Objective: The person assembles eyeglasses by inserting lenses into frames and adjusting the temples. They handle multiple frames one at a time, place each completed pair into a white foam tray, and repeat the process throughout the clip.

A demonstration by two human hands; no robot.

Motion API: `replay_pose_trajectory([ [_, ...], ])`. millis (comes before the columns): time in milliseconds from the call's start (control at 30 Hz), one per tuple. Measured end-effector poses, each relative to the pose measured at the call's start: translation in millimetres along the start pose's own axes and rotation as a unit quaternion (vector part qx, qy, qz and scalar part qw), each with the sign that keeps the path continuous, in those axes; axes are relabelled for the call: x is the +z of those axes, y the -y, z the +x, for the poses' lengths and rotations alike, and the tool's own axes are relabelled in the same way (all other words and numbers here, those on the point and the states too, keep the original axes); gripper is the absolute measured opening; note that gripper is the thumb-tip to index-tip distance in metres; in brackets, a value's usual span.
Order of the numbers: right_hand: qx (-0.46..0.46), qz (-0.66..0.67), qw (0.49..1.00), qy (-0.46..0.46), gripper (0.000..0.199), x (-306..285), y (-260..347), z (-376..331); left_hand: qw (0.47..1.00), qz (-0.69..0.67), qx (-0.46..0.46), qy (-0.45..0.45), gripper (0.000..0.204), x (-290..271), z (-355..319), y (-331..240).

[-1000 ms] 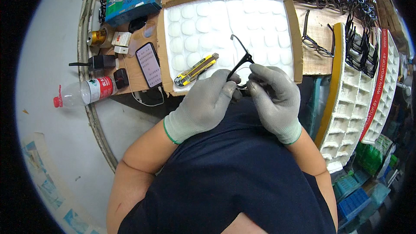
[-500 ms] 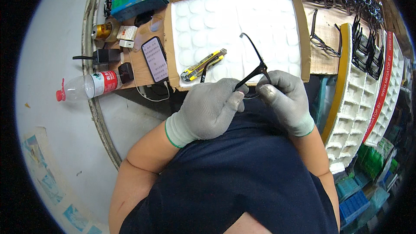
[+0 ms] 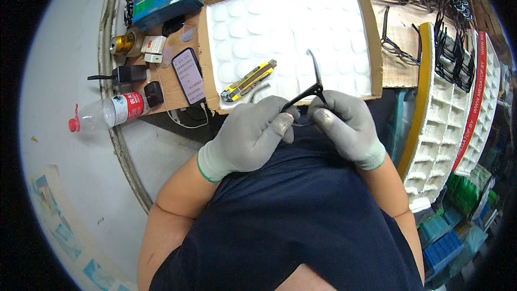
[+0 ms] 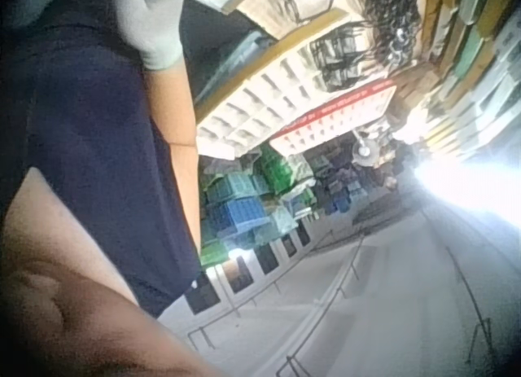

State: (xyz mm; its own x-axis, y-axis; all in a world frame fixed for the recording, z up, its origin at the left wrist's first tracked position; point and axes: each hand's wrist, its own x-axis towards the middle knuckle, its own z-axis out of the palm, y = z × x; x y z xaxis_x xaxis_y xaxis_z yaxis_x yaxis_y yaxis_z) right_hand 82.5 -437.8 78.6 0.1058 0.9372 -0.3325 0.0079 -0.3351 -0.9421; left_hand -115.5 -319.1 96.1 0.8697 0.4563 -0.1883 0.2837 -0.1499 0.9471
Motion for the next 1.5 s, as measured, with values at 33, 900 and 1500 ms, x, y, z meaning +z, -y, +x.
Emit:
replay_pose_trajectory([
  [33, -0.053, -0.03, 0.998, -0.006, 0.023, -0.5, 6.2, -1.2, 0.999, -0.042, -0.015, 0.015, 0.03, -2.3, 0.4, -0.7],
  [900, -0.127, -0.034, 0.99, 0.054, 0.026, -6.4, -8.3, 8.6, 0.958, 0.255, 0.11, -0.065, 0.013, 8.5, 7.3, -19.2],
  [1500, -0.116, -0.038, 0.985, -0.126, 0.017, -49.0, -15.1, -30.8, 0.869, 0.462, -0.167, 0.066, 0.041, 31.8, 80.4, 93.6],
])
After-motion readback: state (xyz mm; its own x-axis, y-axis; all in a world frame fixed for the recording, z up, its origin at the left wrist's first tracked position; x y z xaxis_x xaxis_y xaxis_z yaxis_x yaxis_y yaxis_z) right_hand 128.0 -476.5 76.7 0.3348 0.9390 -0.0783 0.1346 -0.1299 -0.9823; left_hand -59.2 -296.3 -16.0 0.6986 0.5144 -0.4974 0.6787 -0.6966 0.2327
